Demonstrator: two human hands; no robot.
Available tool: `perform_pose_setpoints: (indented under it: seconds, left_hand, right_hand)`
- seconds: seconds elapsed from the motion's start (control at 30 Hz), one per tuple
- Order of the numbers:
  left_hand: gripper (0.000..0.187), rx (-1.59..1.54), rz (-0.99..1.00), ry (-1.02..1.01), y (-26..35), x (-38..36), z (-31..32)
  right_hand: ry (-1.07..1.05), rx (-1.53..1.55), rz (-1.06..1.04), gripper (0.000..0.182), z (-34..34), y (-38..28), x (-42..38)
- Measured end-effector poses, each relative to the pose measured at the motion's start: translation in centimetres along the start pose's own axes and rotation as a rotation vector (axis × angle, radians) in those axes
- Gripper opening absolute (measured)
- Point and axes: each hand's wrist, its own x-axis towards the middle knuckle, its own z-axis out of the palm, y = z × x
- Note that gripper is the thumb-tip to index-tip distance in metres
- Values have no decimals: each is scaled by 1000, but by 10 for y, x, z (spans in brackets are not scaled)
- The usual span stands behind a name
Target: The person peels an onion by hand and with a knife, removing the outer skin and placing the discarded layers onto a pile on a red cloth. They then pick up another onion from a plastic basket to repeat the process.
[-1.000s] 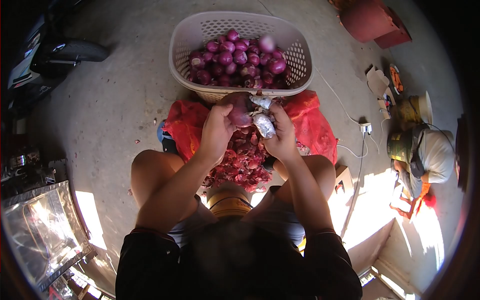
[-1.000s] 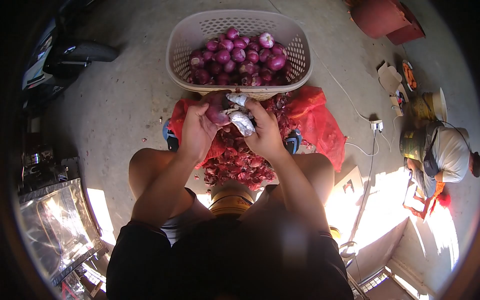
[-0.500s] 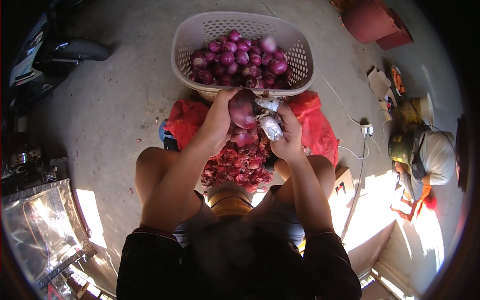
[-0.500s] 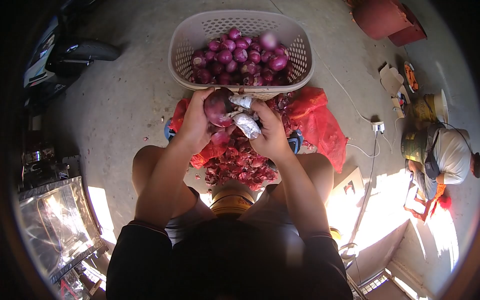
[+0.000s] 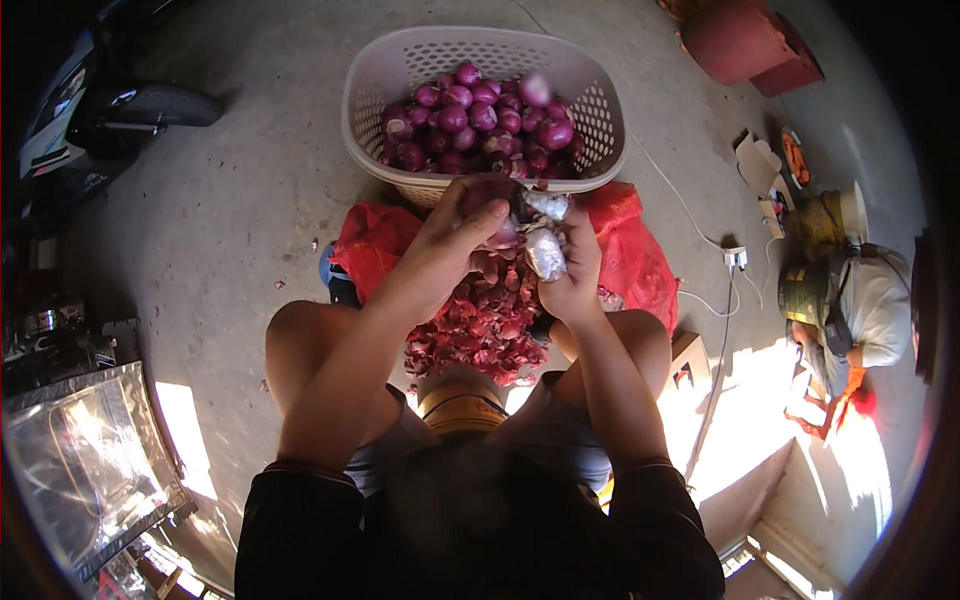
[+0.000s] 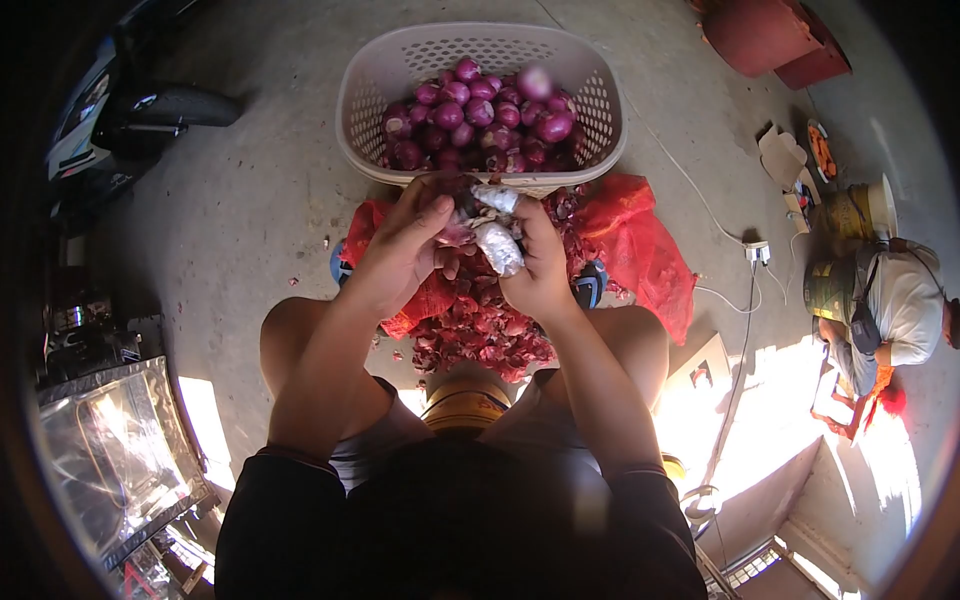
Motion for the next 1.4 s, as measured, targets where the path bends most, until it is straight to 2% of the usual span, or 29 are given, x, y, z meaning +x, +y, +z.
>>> perform_pose_setpoints:
  seconds: [0.1, 0.27, 0.6, 0.7, 0.83, 0.9, 1.07, 1.13, 1.23, 1.3, 1.4]
  left_hand:
    - [38, -156, 5, -63, -1, 2, -5]
    - [34, -189, -2, -50, -4, 3, -10]
    - [36, -215, -172, 8, -8, -2, -18]
    - [38, -242, -185, 110, -6, -5, -10]
    - [37, -351, 4, -14, -20, -1, -14]
    - [34, -456, 101, -38, -25, 0, -10]
    - [45, -578, 94, -90, -32, 2, -13]
    - [47, -616, 76, -145, -31, 1, -16]
    - [50, -675, 82, -187, -32, 1, -20]
    - [53, -791, 90, -170, -32, 0, -20]
    - [54, -617, 163, -149, -20, -1, -19]
  right_hand:
    - [-4, 269, 93, 33, 3, -1, 0]
    - [-105, 561, 214, 31, -1, -3, 4]
    - [-255, 776, 280, 29, -1, -10, 3]
    - [-250, 801, 295, 30, -1, -14, 3]
    - [-205, 726, 216, 31, -1, -11, 5]
    - [-170, 745, 249, 32, 0, -10, 4]
    - [-131, 1010, 404, 39, 0, -18, -1]
    - [-186, 1039, 345, 41, -3, -14, -2]
    - [-178, 1004, 319, 40, -6, -12, -1]
    - [-92, 980, 338, 38, -5, -16, 1]
    - [-39, 906, 353, 33, -9, -25, 8]
